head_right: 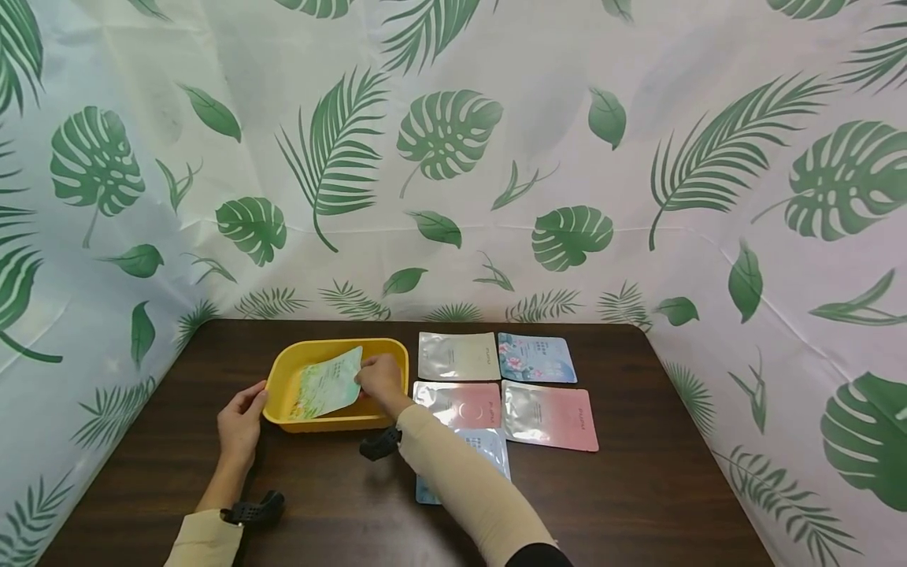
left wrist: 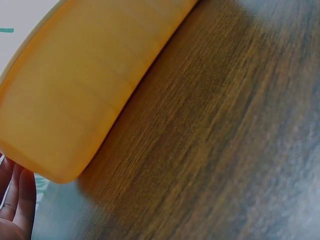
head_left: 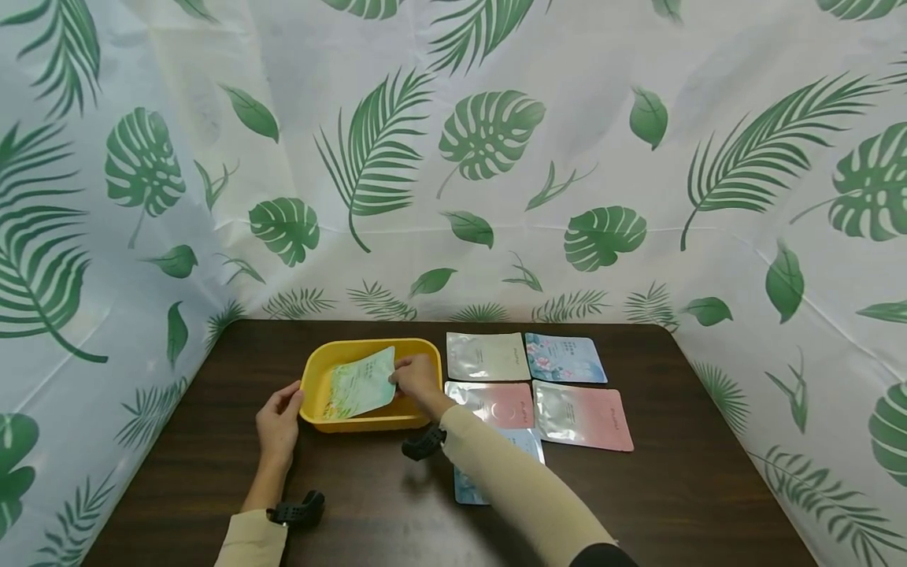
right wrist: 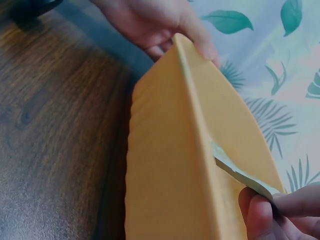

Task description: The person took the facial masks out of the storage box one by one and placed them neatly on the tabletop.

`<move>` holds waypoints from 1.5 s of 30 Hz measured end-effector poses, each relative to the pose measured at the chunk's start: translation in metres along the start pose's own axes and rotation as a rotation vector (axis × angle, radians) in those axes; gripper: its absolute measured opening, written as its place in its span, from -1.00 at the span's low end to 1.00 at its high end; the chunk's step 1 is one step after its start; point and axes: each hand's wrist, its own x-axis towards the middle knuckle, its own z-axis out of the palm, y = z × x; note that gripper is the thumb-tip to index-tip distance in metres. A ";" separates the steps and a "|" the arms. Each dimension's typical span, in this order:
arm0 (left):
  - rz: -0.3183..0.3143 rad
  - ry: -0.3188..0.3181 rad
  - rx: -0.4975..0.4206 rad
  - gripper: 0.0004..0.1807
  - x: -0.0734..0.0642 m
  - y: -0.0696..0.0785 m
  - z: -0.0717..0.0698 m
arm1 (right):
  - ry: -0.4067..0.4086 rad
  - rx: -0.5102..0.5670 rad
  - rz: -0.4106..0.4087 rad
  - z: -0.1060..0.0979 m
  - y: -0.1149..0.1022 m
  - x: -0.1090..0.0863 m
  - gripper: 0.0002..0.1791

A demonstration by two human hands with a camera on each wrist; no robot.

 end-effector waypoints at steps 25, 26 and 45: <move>-0.015 0.013 0.020 -0.56 0.001 -0.001 -0.001 | -0.022 0.105 0.034 -0.052 -0.015 -0.003 -0.68; -0.015 0.009 0.020 -0.56 0.001 0.000 -0.001 | -0.018 0.110 0.033 -0.056 -0.016 -0.003 -0.68; 0.013 -0.004 0.013 -0.56 0.000 0.002 0.000 | 0.001 0.221 0.049 -0.129 -0.002 -0.019 -0.61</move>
